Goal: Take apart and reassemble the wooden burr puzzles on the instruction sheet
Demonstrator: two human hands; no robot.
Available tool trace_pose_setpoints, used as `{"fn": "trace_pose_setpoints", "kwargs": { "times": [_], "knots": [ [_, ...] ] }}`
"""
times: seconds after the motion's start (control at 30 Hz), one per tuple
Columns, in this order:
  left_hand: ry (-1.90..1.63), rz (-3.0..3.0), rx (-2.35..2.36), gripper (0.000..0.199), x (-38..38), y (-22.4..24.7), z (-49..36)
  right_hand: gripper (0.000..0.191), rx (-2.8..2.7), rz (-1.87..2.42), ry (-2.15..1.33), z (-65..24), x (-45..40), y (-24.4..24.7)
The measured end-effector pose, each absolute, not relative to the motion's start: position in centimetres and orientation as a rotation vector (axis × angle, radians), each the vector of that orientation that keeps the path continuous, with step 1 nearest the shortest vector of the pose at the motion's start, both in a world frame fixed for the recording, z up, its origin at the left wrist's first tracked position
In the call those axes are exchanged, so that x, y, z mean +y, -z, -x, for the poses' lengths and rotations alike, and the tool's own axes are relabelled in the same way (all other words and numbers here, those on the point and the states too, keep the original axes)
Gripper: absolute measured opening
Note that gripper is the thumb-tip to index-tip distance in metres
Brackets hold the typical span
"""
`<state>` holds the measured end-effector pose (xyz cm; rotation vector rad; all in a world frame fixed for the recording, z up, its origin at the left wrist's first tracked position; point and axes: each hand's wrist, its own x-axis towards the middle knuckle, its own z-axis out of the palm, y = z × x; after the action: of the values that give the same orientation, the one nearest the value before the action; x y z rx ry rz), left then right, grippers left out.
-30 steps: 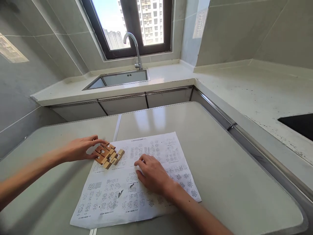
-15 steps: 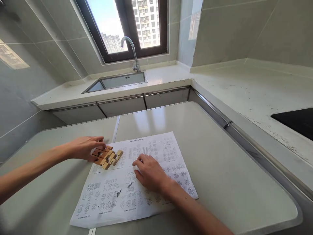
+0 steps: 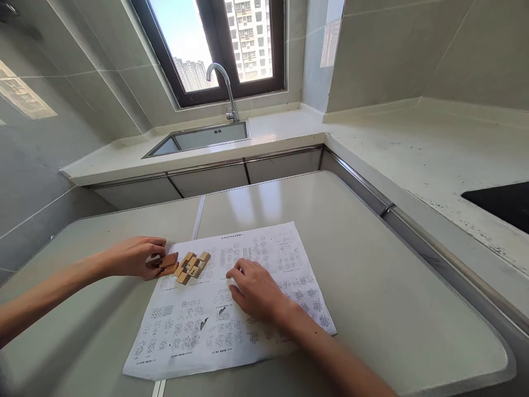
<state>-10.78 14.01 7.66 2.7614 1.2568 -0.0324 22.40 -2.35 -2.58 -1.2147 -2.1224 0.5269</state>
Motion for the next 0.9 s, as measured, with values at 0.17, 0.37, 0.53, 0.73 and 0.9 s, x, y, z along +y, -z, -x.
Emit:
{"fn": "trace_pose_setpoints", "kwargs": {
  "times": [0.17, 0.37, 0.53, 0.73, 0.9],
  "knots": [
    [0.417, -2.714, 1.155, 0.016, 14.2, -7.4, 11.2, 0.025, -2.115, 1.226, -0.535, -22.4, -2.4, 2.5],
    [0.481, -2.719, 1.164, 0.015, 14.2, -6.9, 11.5, 0.026, -2.112, 1.224, -0.536, -22.4, -2.4, 2.6],
    [0.479, -2.705, 1.161, 0.013, 14.1, -7.2, 11.6, 0.026, -2.115, 1.219, -0.54, -22.4, -2.4, 2.6],
    [0.461, -2.69, 1.184, 0.011, 14.2, -8.1, 11.4, 0.026, -2.104, 1.213, -0.56, -22.4, -2.4, 2.6],
    [0.415, -2.708, 1.176, 0.01, 14.3, -10.0, 10.2, 0.025, -2.071, 1.211, -0.604, -22.4, -2.4, 2.7]
  ]
}}
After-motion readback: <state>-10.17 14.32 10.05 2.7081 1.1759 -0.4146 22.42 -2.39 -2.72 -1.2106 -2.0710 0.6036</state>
